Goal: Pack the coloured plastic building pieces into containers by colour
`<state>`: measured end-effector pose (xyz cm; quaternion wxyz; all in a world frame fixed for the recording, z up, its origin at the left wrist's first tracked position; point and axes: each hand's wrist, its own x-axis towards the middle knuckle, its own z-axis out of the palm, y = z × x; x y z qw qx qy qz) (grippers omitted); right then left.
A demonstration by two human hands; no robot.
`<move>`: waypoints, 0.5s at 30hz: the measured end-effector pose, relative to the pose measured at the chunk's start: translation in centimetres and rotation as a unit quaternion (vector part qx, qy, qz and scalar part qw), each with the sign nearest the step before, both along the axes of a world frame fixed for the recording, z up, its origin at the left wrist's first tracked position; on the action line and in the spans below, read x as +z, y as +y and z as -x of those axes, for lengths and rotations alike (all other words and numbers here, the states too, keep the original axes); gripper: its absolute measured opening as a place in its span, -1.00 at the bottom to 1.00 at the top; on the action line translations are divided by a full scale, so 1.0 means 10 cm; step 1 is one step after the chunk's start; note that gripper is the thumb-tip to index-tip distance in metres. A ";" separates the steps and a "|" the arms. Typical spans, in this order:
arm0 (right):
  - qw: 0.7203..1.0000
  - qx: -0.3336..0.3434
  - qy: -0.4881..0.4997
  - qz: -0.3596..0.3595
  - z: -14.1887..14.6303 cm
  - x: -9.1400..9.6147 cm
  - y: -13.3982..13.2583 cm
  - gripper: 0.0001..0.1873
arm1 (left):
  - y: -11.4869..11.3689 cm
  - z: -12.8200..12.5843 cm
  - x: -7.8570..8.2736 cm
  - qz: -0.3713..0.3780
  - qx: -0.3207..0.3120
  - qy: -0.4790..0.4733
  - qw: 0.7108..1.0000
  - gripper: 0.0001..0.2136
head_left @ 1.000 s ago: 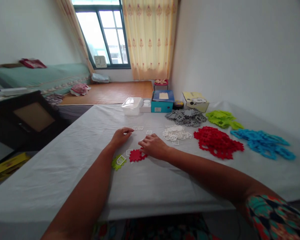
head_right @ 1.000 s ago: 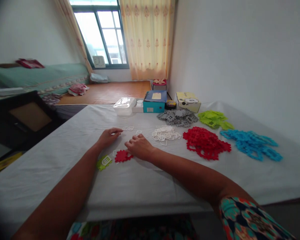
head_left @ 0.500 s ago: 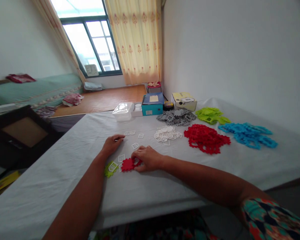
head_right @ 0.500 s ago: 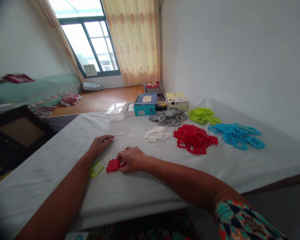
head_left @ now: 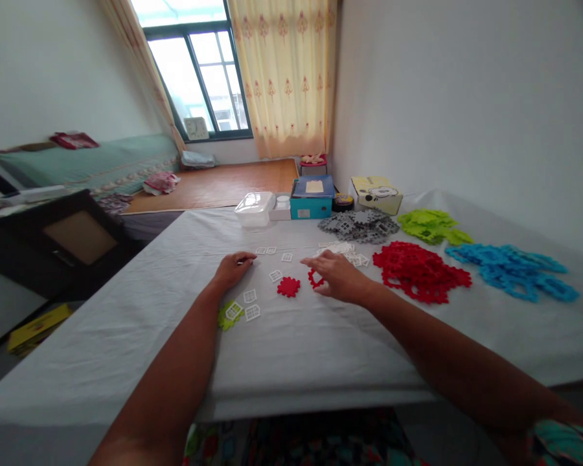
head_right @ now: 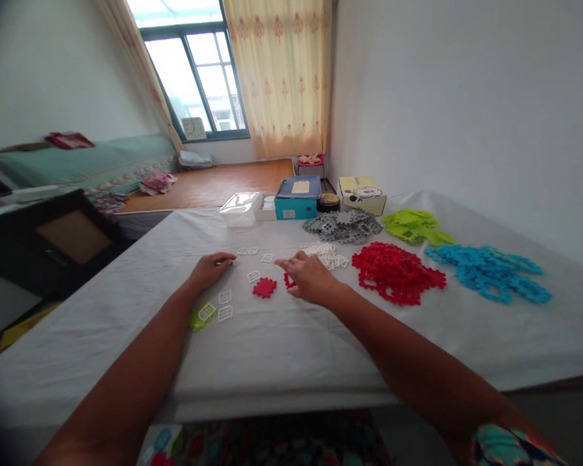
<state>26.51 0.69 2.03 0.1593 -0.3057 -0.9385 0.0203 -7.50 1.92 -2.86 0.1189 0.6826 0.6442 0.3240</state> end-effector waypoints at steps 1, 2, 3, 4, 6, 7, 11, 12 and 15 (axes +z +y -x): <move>1.000 -0.022 0.012 -0.008 -0.15 0.05 0.02 -0.35 | 0.01 0.00 -0.01 -0.002 -0.002 0.001 1.000 -0.70; 0.998 -0.052 0.030 -0.021 -0.32 0.09 0.06 -0.40 | 0.01 0.01 -0.02 -0.003 -0.003 0.002 1.000 -0.70; 0.994 -0.092 0.050 -0.041 -0.52 0.12 0.11 -0.45 | 0.02 0.01 -0.02 -0.004 -0.005 0.003 1.000 -0.70; 0.985 -0.140 0.071 -0.066 -0.74 0.15 0.17 -0.49 | 0.02 0.01 -0.03 -0.004 -0.007 0.003 1.000 -0.69; 0.954 -0.261 0.093 -0.115 -1.20 0.15 0.32 -0.51 | 0.03 0.01 -0.04 -0.004 -0.012 0.000 1.000 -0.69; 0.937 -0.312 0.089 -0.127 -1.41 0.12 0.40 -0.50 | 0.03 0.00 -0.04 -0.004 -0.014 -0.001 1.000 -0.70; 0.914 -0.396 0.011 -0.089 -1.90 -0.03 0.58 -0.49 | 0.04 -0.01 -0.04 -0.006 -0.014 -0.007 1.000 -0.71; 0.914 -0.397 -0.001 -0.086 -1.88 -0.04 0.58 -0.49 | 0.04 -0.01 -0.04 -0.007 -0.013 -0.007 1.000 -0.71; 0.938 -0.327 0.034 -0.106 -1.47 -0.03 0.43 -0.53 | 0.05 -0.02 -0.04 -0.011 -0.012 -0.014 1.000 -0.70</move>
